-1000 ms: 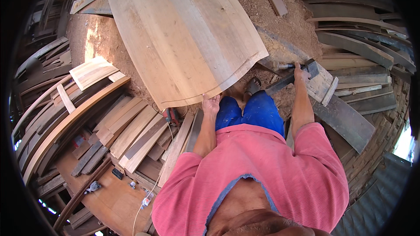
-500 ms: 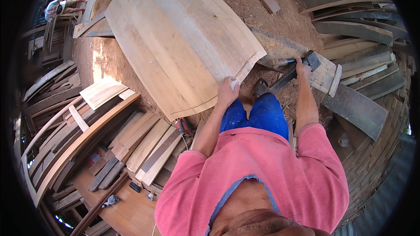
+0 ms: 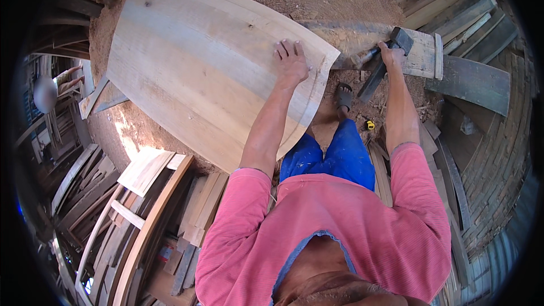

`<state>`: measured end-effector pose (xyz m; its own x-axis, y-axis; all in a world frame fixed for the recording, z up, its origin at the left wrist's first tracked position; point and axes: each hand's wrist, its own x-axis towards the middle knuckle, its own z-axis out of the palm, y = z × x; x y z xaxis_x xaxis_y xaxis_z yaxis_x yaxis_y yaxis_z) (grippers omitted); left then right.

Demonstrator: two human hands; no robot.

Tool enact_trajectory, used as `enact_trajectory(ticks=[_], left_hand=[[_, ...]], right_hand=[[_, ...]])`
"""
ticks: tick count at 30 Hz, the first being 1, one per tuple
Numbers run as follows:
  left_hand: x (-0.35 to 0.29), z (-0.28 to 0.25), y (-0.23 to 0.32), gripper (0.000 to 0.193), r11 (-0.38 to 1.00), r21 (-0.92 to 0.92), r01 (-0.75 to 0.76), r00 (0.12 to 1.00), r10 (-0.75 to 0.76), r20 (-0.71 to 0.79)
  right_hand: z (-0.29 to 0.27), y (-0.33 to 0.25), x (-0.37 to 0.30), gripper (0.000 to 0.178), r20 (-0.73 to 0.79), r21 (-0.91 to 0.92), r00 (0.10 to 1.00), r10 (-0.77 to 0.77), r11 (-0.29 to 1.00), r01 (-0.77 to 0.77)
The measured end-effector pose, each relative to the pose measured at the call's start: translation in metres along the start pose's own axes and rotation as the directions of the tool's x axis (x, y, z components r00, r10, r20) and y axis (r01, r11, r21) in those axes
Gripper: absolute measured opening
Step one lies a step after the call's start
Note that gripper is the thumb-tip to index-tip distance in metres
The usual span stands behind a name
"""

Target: The person uses a chisel and mallet to carve and shape the edges of a large wooden plank. They repeatedly strike the chisel to remove wood shavings and smooth the curved edges of the plank.

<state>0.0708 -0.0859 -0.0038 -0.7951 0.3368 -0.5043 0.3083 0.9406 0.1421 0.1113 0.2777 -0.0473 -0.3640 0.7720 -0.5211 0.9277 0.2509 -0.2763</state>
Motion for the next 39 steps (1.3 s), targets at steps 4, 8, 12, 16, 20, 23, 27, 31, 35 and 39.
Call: enact_trajectory(ticks=[4, 8, 12, 16, 20, 23, 27, 31, 35, 39], left_hand=[[0.006, -0.013, 0.011, 0.103, 0.999, 0.038, 0.021, 0.994, -0.025, 0.107], [0.006, -0.009, 0.005, 0.103, 0.998, 0.065, 0.015, 0.995, -0.021, 0.097], [0.012, -0.006, 0.005, 0.104, 0.996, 0.084, 0.011, 0.995, -0.02, 0.101], [0.013, -0.005, 0.002, 0.106, 0.996, 0.088, 0.008, 0.994, -0.018, 0.11], [0.016, -0.009, 0.007, 0.106, 0.994, 0.111, 0.018, 0.987, -0.035, 0.154], [0.017, -0.012, 0.007, 0.106, 0.988, 0.153, 0.037, 0.982, -0.065, 0.178], [0.02, -0.017, 0.016, 0.106, 0.982, 0.179, 0.059, 0.97, -0.099, 0.221], [0.023, -0.017, 0.017, 0.106, 0.975, 0.213, 0.063, 0.968, -0.111, 0.225], [0.023, -0.019, 0.018, 0.107, 0.978, 0.196, 0.067, 0.97, -0.11, 0.218], [0.025, -0.019, 0.018, 0.109, 0.978, 0.2, 0.055, 0.97, -0.1, 0.223]], right_hand=[[0.002, 0.005, -0.005, 0.112, -0.055, -0.062, 0.999, -0.003, 0.998, 0.0], [0.005, -0.004, -0.011, 0.113, -0.053, -0.05, 0.998, 0.022, 0.998, -0.025], [0.0, -0.006, -0.006, 0.115, -0.033, -0.042, 0.999, 0.009, 0.999, -0.01], [-0.002, -0.003, -0.01, 0.114, 0.007, -0.07, 1.0, -0.019, 0.997, 0.02], [-0.007, -0.003, -0.016, 0.109, -0.005, -0.071, 1.0, -0.015, 0.997, 0.014], [-0.014, -0.01, -0.028, 0.106, 0.021, -0.054, 1.0, -0.004, 0.999, 0.006], [-0.02, -0.012, -0.024, 0.107, 0.059, -0.053, 0.998, 0.005, 0.999, -0.002], [-0.025, -0.012, -0.028, 0.104, 0.089, -0.053, 0.994, 0.062, 0.997, -0.057], [-0.022, -0.006, -0.026, 0.107, 0.091, -0.048, 0.996, 0.021, 0.999, -0.016], [-0.01, 0.008, -0.004, 0.113, 0.083, -0.096, 0.993, -0.084, 0.991, 0.092]])
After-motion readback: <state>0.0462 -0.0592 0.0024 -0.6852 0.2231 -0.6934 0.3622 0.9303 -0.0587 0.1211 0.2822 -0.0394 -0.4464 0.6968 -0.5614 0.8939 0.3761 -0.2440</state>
